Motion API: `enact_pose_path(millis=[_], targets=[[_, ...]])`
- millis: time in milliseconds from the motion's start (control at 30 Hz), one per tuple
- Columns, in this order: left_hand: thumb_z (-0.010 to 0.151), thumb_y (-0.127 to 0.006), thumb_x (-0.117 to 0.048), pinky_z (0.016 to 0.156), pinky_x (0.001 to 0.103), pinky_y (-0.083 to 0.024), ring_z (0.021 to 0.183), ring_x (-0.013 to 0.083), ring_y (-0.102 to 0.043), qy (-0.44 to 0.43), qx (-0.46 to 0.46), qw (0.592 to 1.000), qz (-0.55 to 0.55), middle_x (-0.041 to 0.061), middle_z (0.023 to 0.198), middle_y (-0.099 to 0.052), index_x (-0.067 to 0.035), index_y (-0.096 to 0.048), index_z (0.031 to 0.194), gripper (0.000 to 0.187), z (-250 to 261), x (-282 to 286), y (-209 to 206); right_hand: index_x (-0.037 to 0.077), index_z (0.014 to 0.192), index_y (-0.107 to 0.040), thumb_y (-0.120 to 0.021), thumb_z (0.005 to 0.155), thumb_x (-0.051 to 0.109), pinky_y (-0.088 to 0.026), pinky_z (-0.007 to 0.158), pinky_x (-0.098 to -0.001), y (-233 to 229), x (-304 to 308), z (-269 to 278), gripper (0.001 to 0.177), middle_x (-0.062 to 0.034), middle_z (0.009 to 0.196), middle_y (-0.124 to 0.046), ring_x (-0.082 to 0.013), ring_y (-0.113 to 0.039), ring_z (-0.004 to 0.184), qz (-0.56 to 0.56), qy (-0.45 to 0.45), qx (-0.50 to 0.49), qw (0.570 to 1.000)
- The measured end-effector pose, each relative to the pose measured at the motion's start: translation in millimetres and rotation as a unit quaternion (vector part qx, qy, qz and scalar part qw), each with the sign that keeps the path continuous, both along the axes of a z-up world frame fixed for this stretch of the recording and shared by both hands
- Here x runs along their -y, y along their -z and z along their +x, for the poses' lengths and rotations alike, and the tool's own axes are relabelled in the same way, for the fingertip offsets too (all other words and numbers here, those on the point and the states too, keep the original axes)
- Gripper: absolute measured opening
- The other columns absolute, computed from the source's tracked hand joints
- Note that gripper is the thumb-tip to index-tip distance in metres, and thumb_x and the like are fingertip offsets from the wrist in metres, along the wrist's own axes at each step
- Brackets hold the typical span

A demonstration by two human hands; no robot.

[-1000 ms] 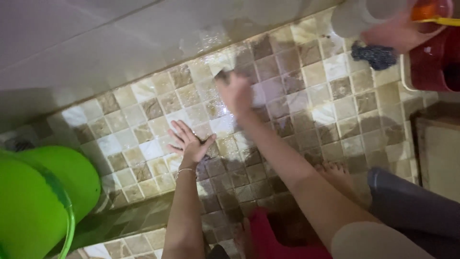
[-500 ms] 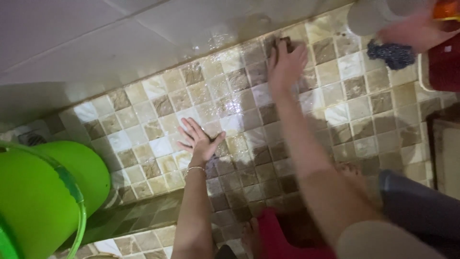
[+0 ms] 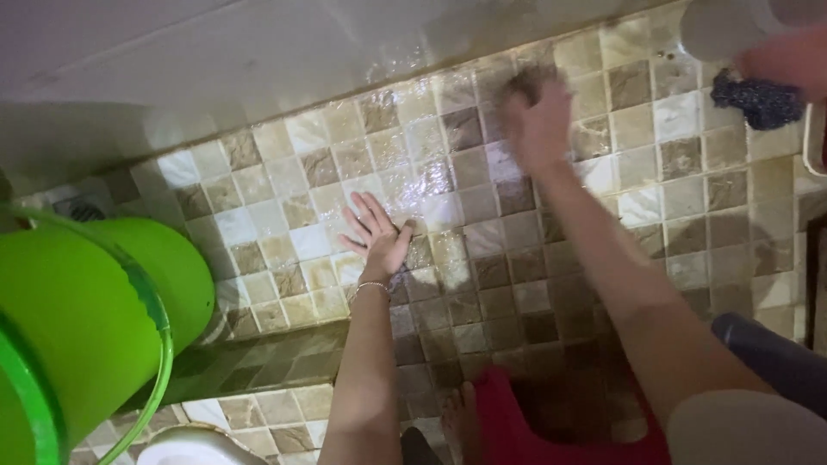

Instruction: The person cleans the floor of a bathroom by filling a bucket with water, adding detergent, and scrubbing the tiles with a sponge while sitting on a small stool.

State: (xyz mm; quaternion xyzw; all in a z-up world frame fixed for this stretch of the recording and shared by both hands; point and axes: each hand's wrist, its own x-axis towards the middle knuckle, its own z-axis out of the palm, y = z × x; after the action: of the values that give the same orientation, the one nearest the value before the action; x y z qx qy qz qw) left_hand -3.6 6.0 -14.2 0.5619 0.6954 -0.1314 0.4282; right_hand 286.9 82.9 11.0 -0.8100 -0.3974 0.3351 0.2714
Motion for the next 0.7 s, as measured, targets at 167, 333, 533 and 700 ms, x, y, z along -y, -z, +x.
enact_pose_path(millis=[167, 333, 533, 700], targets=[[0.092, -0.046, -0.058, 0.111, 0.071, 0.023, 0.147, 0.0386, 0.037, 0.004, -0.006, 1.000, -0.012, 0.005, 0.164, 0.037, -0.020, 0.025, 0.161, 0.106, 1.6, -3.0, -5.0, 0.022, 0.119, -0.064, -0.070, 0.099, 0.040, -0.051, 0.083, -0.0444, 100.1, -16.0, -46.6, 0.027, -0.0101, 0.115, -0.046, -0.0315, -0.054, 0.102, 0.113, -0.076, 0.298, 0.945], [0.097, -0.040, -0.054, 0.109, 0.069, 0.026, 0.147, 0.0390, 0.037, -0.032, 0.068, 0.997, -0.006, 0.006, 0.164, 0.038, -0.017, 0.023, 0.162, 0.098, -4.6, -7.8, -22.1, 0.014, 0.125, -0.060, -0.070, 0.087, 0.051, -0.059, 0.075, -0.0544, 144.8, -13.9, -160.3, 0.054, -0.0183, 0.107, -0.062, -0.0362, -0.069, 0.097, 0.034, -0.058, 0.209, 0.976], [0.094, -0.039, -0.071, 0.115, 0.067, 0.016, 0.151, 0.0367, 0.024, 0.030, 0.138, 0.988, -0.063, 0.011, 0.167, 0.026, -0.019, 0.016, 0.163, 0.103, -43.6, -27.8, -88.6, 0.016, 0.108, -0.065, -0.073, 0.098, 0.024, -0.048, 0.072, -0.0391, 43.0, 16.2, -103.7, 0.016, -0.0104, 0.093, -0.055, -0.0307, -0.054, 0.077, 0.337, -0.297, 0.053, 0.892], [0.102, -0.032, -0.037, 0.121, 0.065, -0.003, 0.154, 0.0317, -0.015, 0.150, 0.034, 0.985, 0.083, 0.016, 0.168, -0.016, -0.008, -0.014, 0.160, 0.067, -99.0, 20.6, -168.8, 0.018, 0.113, -0.071, -0.057, 0.108, 0.028, -0.042, 0.102, -0.0593, 55.5, -7.9, -54.0, 0.019, -0.0160, 0.105, -0.060, -0.0365, -0.053, 0.101, 0.203, -0.207, 0.312, 0.905]])
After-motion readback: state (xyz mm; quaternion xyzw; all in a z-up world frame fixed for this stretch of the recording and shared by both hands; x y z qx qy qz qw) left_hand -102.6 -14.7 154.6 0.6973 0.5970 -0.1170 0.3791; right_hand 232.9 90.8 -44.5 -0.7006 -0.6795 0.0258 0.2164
